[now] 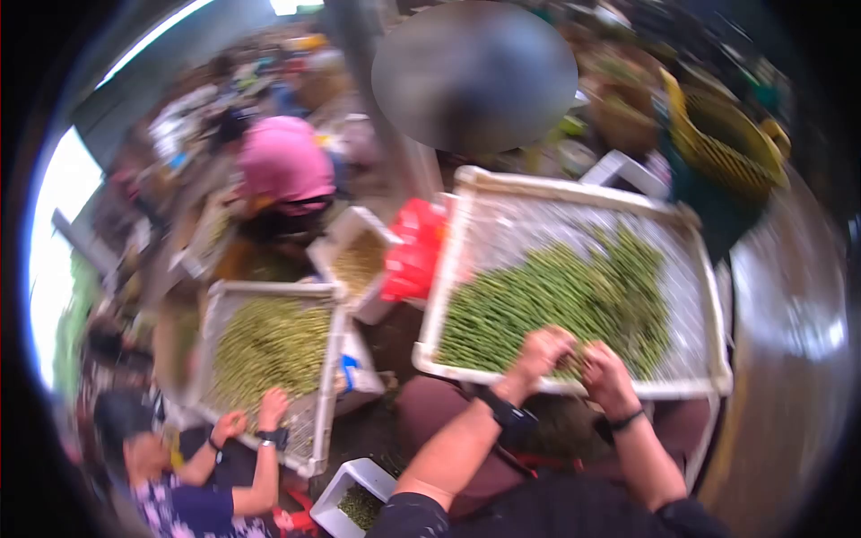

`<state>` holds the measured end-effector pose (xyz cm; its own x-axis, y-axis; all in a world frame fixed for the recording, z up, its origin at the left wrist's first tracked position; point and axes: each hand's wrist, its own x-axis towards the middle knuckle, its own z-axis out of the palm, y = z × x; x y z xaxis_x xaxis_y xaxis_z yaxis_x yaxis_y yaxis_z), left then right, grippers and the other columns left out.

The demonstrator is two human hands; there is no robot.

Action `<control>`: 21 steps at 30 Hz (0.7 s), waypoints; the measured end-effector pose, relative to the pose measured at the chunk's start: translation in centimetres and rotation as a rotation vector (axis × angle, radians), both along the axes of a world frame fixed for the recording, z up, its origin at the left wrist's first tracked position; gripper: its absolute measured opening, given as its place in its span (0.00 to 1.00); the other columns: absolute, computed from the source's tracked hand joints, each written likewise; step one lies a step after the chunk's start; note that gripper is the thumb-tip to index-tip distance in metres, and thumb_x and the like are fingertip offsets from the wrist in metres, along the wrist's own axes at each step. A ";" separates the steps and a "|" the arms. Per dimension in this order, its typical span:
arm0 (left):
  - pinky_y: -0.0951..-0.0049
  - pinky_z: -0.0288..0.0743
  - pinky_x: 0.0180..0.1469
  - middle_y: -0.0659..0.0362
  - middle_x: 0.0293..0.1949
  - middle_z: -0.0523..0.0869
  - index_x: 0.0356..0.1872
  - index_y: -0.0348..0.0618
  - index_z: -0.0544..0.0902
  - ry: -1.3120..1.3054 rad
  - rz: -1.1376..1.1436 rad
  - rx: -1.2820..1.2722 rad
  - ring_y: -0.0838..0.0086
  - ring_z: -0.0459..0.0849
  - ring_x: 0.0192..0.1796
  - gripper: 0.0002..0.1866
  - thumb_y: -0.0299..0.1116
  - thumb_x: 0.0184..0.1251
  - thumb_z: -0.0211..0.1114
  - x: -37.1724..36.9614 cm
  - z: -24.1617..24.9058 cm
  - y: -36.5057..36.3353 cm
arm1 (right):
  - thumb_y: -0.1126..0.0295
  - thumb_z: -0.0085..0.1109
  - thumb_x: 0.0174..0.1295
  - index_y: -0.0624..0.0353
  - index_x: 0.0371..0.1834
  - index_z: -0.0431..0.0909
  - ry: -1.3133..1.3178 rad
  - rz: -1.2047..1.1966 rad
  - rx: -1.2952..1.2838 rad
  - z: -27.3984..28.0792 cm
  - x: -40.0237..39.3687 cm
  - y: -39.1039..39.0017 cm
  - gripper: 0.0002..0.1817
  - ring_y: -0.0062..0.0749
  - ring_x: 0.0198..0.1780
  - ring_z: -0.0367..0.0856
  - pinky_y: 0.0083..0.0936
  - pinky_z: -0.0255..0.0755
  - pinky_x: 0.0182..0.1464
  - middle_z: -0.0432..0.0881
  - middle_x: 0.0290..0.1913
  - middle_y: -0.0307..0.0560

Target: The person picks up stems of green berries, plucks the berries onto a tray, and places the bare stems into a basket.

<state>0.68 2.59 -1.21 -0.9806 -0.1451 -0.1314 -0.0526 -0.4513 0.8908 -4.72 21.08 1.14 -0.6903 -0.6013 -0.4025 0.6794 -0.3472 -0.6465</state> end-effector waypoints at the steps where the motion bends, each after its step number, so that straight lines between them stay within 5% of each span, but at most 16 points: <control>1: 0.72 0.82 0.36 0.60 0.31 0.87 0.41 0.40 0.84 0.004 0.039 -0.008 0.76 0.86 0.31 0.07 0.33 0.75 0.67 0.3 0.8 0.6 | 0.70 0.61 0.72 0.56 0.41 0.75 0.065 0.021 0.051 0.6 0.1 -0.1 0.05 0.17 0.24 0.68 0.18 0.64 0.26 0.71 0.27 0.31; 11: 0.72 0.84 0.37 0.60 0.32 0.85 0.43 0.38 0.82 -0.036 0.073 0.093 0.75 0.85 0.31 0.10 0.34 0.81 0.59 0.7 2.7 1.4 | 0.61 0.70 0.69 0.55 0.36 0.75 -0.038 -0.066 0.186 -0.1 0.9 -0.5 0.13 0.19 0.25 0.76 0.17 0.71 0.25 0.78 0.28 0.34; 15: 0.71 0.84 0.39 0.59 0.31 0.85 0.43 0.39 0.82 -0.017 0.114 0.093 0.73 0.87 0.33 0.09 0.34 0.81 0.59 0.9 4.2 0.3 | 0.69 0.68 0.68 0.58 0.37 0.77 0.178 -0.107 0.382 -1.7 -0.4 0.4 0.08 0.19 0.25 0.80 0.17 0.75 0.25 0.80 0.28 0.36; 17: 0.71 0.84 0.43 0.60 0.33 0.86 0.43 0.38 0.83 -0.038 -0.019 0.039 0.74 0.88 0.35 0.09 0.32 0.81 0.59 1.7 5.6 -0.1 | 0.76 0.63 0.65 0.61 0.40 0.78 0.271 -0.169 0.428 -1.1 -1.2 0.6 0.04 0.20 0.26 0.80 0.19 0.78 0.29 0.82 0.30 0.39; 21: 0.70 0.82 0.46 0.60 0.36 0.88 0.42 0.37 0.86 -0.090 -0.421 -0.230 0.75 0.87 0.38 0.08 0.29 0.76 0.61 3.4 7.2 0.3 | 0.77 0.58 0.59 0.67 0.46 0.82 0.603 -0.008 0.525 -1.1 -3.9 1.1 0.12 0.31 0.39 0.86 0.26 0.81 0.44 0.86 0.40 0.45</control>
